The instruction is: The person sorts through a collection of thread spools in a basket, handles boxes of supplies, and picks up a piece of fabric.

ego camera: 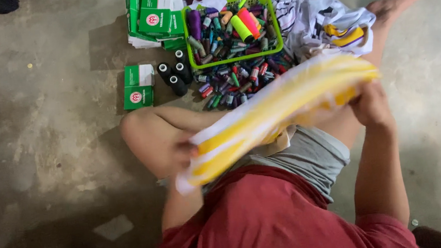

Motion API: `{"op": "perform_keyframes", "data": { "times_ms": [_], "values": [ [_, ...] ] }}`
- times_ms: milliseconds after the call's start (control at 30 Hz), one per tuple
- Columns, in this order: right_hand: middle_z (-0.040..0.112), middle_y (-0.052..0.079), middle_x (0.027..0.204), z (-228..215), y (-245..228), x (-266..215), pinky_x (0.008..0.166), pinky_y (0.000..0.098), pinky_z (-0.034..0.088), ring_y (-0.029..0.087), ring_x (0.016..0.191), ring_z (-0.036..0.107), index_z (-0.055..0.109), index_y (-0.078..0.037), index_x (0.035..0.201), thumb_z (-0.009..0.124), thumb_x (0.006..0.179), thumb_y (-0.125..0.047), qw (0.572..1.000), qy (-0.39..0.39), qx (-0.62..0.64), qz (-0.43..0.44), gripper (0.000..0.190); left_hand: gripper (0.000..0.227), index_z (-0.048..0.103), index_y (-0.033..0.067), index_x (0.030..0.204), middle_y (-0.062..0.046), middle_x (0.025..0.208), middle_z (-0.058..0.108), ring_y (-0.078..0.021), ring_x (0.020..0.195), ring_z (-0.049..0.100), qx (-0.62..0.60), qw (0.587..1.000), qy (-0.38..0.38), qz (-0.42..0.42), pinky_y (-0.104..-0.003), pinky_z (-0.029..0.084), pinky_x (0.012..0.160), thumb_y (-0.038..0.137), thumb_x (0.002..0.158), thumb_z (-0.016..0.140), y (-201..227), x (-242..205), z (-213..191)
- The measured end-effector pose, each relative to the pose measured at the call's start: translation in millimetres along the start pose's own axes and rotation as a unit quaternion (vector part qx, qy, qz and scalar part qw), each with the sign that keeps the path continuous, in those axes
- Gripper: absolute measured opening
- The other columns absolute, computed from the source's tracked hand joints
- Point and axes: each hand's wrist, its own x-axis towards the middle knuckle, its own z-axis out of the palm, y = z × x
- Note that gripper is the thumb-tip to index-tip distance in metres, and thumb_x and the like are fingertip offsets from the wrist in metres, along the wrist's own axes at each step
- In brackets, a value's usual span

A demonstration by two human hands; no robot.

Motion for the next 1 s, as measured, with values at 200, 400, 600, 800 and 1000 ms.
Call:
{"op": "perform_keyframes", "data": {
  "times_ms": [200,400,600,800,1000],
  "values": [
    [0.061,0.004,0.086,24.8,-57.9,84.3,0.066,0.0300,0.049,0.015,0.073,0.058,0.063,-0.012,0.103,0.063,0.093,-0.012,0.995,0.046,-0.058,-0.068,0.010,0.036,0.077,0.0165,0.112,0.003,0.096,0.076,-0.0107,0.087,0.070,-0.119,0.985,-0.102,-0.076,-0.022,0.058,0.075,0.035,0.083,0.088,69.4,56.1,167.9],
    [0.066,0.008,0.099,85.5,-81.4,-50.0,0.084,0.0345,0.050,0.020,0.087,0.061,0.067,-0.013,0.113,0.066,0.092,-0.004,0.976,0.090,-0.129,-0.148,0.023,0.088,0.035,0.0099,0.161,-0.012,0.090,0.074,-0.0312,0.085,0.073,-0.029,0.850,-0.470,-0.236,-0.042,0.057,0.078,0.045,0.089,0.070,47.1,43.7,186.8],
    [0.067,0.023,0.088,131.4,-87.9,-33.7,0.079,0.0510,0.054,0.048,0.084,0.067,0.074,-0.007,0.111,0.082,0.069,0.004,0.954,0.025,-0.210,-0.214,0.044,0.059,0.057,0.0013,0.121,-0.011,0.103,0.074,-0.0222,0.096,0.074,-0.266,0.958,0.018,-0.110,-0.038,0.058,0.095,0.011,0.075,0.093,-34.1,46.6,219.0],
    [0.074,0.018,0.099,112.3,-85.3,-18.1,0.087,0.0478,0.054,0.046,0.098,0.070,0.074,-0.015,0.120,0.081,0.061,0.007,0.950,-0.038,-0.241,-0.194,0.063,0.019,0.075,0.0063,0.103,0.002,0.087,0.068,-0.0094,0.078,0.065,-0.218,0.943,0.031,-0.249,-0.028,0.056,0.074,0.010,0.086,0.083,-6.9,61.4,109.7],
    [0.067,0.009,0.120,64.0,-56.3,-4.1,0.111,0.0363,0.044,0.024,0.114,0.062,0.067,-0.010,0.130,0.075,0.067,0.012,0.971,0.033,-0.170,-0.167,0.067,0.031,0.075,0.0023,0.077,-0.009,0.064,0.069,-0.0181,0.059,0.059,0.005,0.939,-0.253,-0.234,-0.037,0.050,0.059,0.026,0.096,0.073,59.6,90.4,2.7]
  ]
}}
